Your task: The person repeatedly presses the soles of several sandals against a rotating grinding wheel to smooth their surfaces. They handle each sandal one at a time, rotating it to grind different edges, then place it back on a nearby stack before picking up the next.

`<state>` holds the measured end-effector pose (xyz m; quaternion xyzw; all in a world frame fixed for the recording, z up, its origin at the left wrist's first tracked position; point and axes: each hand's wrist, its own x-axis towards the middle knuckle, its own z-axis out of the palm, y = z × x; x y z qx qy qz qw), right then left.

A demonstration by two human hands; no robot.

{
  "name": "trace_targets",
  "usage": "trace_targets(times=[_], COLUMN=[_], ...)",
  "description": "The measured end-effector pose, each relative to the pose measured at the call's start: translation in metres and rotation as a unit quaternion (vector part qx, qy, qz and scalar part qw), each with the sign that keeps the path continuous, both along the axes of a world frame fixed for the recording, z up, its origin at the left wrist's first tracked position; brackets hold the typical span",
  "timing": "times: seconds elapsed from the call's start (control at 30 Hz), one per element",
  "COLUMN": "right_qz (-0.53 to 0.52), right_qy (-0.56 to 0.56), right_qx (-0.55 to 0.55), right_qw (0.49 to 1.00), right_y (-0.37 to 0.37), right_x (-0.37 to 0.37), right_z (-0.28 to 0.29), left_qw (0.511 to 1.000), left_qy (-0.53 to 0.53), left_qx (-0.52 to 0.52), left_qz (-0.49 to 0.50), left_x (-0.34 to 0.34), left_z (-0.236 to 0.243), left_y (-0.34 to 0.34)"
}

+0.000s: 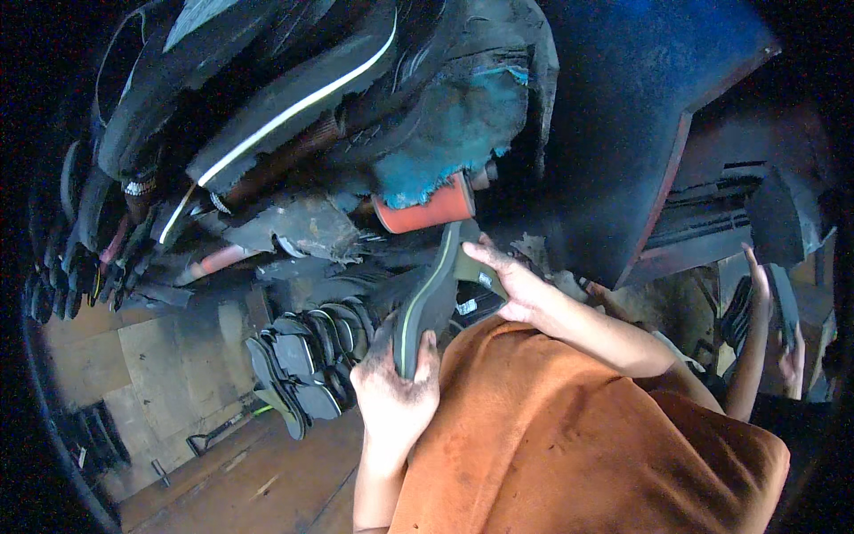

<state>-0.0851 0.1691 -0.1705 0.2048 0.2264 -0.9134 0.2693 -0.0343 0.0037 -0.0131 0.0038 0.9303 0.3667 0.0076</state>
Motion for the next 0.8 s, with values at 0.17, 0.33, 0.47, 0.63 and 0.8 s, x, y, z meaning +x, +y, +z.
trace_targets(times=[0.17, 0.33, 0.47, 0.63, 0.8], right_qz=[0.067, 0.073, 0.075, -0.063, 0.001], right_qy=[-0.01, -0.011, 0.015, 0.077, 0.125], right_qx=[-0.078, -0.086, -0.048, 0.035, 0.002], right_qw=[0.995, 0.994, 0.996, 0.994, 0.992], right_y=[0.003, 0.009, 0.011, -0.009, -0.007], right_x=[-0.017, -0.029, -0.014, 0.009, 0.043], right_z=[-0.021, -0.023, -0.015, -0.009, -0.021], left_qw=[0.999, 0.999, 0.998, 0.997, 0.966], left_qy=[0.026, -0.03, -0.026, -0.028, -0.064], left_qx=[-0.033, 0.017, 0.05, 0.069, 0.25], left_qz=[-0.029, -0.03, 0.008, 0.021, -0.028], left_x=[-0.027, -0.052, -0.018, 0.039, 0.088], left_z=[-0.014, -0.024, -0.025, -0.037, -0.073], left_y=[0.012, 0.018, 0.003, -0.024, -0.061])
